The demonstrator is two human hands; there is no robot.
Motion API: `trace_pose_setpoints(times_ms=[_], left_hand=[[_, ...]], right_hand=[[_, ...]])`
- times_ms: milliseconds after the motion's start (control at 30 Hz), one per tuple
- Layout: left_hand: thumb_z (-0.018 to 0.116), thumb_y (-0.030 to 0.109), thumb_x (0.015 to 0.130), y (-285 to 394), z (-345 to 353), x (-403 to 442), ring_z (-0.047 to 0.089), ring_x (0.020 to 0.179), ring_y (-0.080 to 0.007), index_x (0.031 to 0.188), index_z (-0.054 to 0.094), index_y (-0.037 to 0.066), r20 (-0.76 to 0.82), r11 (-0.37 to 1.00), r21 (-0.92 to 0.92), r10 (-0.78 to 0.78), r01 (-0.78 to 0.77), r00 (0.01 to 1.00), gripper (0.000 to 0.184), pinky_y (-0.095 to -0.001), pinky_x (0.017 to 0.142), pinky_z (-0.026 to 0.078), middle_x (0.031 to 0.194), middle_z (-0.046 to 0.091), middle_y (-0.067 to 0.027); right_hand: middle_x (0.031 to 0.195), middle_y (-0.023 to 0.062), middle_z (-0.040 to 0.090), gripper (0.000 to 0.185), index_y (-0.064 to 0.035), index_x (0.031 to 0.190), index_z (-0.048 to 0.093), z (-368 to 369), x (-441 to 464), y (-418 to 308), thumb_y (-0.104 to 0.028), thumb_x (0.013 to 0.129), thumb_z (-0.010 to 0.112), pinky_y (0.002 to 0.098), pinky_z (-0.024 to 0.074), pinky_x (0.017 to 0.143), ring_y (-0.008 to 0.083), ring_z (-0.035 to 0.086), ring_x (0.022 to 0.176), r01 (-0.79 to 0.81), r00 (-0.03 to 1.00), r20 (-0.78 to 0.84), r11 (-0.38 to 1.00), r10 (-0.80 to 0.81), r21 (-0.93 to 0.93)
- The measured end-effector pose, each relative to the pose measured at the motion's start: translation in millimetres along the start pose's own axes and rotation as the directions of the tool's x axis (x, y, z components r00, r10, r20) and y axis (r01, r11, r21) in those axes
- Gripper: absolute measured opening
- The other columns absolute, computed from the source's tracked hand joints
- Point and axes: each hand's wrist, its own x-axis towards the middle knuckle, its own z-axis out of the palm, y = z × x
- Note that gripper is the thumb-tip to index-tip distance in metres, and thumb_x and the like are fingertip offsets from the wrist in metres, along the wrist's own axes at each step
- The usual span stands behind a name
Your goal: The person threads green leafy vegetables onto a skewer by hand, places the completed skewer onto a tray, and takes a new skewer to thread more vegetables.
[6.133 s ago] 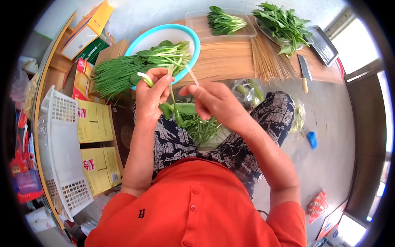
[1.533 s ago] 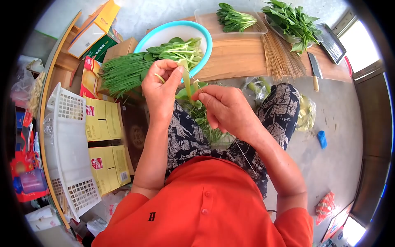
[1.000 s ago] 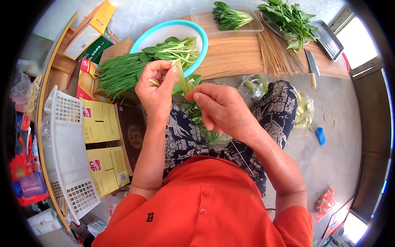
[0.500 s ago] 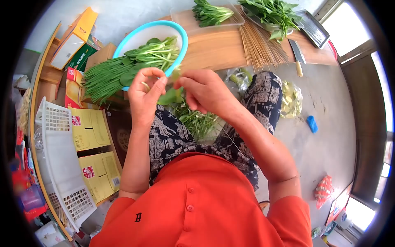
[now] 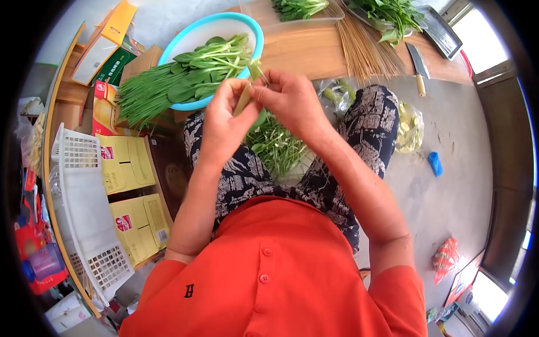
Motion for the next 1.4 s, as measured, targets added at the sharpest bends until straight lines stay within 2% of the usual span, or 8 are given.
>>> trace_pose_setpoints(times_ms=[33,200,333,633,767,867,1300,1400], left_hand=[[0.065,0.005,0.086,4,-2,-1,0.059,0.079,-0.0092,0.105,0.054,-0.002,0.047,0.99,-0.14,-0.03,0.036,0.998,0.023,-0.0235,0.07,0.049,0.09,0.063,-0.0044],[0.061,0.006,0.091,3,-17,2,0.061,0.083,-0.0104,0.105,0.061,-0.002,0.016,0.996,-0.09,-0.01,0.012,1.0,0.016,-0.0244,0.077,0.049,0.095,0.065,-0.0039],[0.06,0.003,0.09,7,-34,15,0.065,0.08,-0.0145,0.102,0.061,-0.002,-0.059,0.931,-0.351,-0.131,0.102,0.99,0.013,-0.0278,0.075,0.052,0.093,0.066,-0.0073],[0.064,-0.005,0.084,13,-46,39,0.058,0.077,-0.0055,0.093,0.061,-0.002,-0.384,0.978,-0.11,0.123,-0.178,0.915,0.01,-0.0207,0.07,0.048,0.088,0.064,-0.0025],[0.064,-0.005,0.084,24,-38,37,0.058,0.077,-0.0056,0.093,0.061,-0.002,-0.391,0.973,-0.112,0.145,-0.203,0.909,0.01,-0.0203,0.07,0.048,0.088,0.064,-0.0028],[0.064,-0.005,0.084,29,-36,34,0.058,0.076,-0.0055,0.094,0.061,-0.002,-0.388,0.974,-0.083,0.162,-0.209,0.907,0.011,-0.02,0.069,0.048,0.087,0.064,-0.0027],[0.064,-0.004,0.085,32,-28,29,0.06,0.072,-0.0077,0.093,0.06,0.0,-0.372,0.977,-0.085,0.148,-0.193,0.916,0.01,-0.0217,0.066,0.052,0.086,0.064,-0.0042],[0.064,-0.006,0.085,33,-26,28,0.058,0.073,-0.0056,0.093,0.059,0.0,-0.364,0.974,-0.107,0.147,-0.198,0.919,0.011,-0.0195,0.065,0.049,0.086,0.063,-0.0031]], right_hand=[[0.069,-0.0005,0.063,0.017,0.002,0.09,0.063,-4,0,-6,-0.014,0.087,0.067,0.0208,0.0416,0.054,0.0022,0.051,0.062,-0.02,1.0,0.004,1.0,0.02,-0.009],[0.066,-0.0018,0.059,0.017,0.0014,0.09,0.062,-9,-1,-11,-0.015,0.088,0.066,0.0197,0.0378,0.052,0.0022,0.048,0.059,0.029,0.999,0.02,0.989,-0.026,-0.147],[0.058,-0.0044,0.048,0.019,0.0001,0.097,0.061,-14,-11,-29,-0.018,0.096,0.054,0.0207,0.0316,0.047,0.0032,0.04,0.051,-0.04,0.998,0.048,0.999,0.038,0.035],[0.052,-0.0054,0.043,0.022,-0.0004,0.102,0.06,0,-40,-60,-0.017,0.1,0.046,0.0193,0.0293,0.043,0.0025,0.037,0.044,-0.065,0.979,0.184,0.988,0.09,-0.137],[0.054,-0.0008,0.047,0.021,0.0002,0.098,0.06,7,-40,-68,-0.016,0.098,0.046,0.0238,0.0374,0.046,0.0053,0.045,0.048,-0.087,0.975,0.193,0.989,0.11,-0.123],[0.054,-0.0055,0.043,0.022,-0.0005,0.102,0.06,11,-40,-66,-0.016,0.1,0.045,0.019,0.0288,0.044,0.0021,0.037,0.046,-0.049,0.977,0.198,0.99,0.075,-0.129],[0.053,-0.0048,0.044,0.022,-0.0013,0.1,0.06,9,-37,-65,-0.016,0.1,0.045,0.0199,0.0308,0.044,0.0026,0.04,0.045,-0.04,0.978,0.198,0.99,0.066,-0.134],[0.052,0.0019,0.048,0.02,0.0003,0.094,0.062,8,-36,-66,-0.014,0.095,0.048,0.0266,0.0395,0.046,0.0078,0.047,0.046,-0.044,0.98,0.184,0.987,0.073,-0.155]])
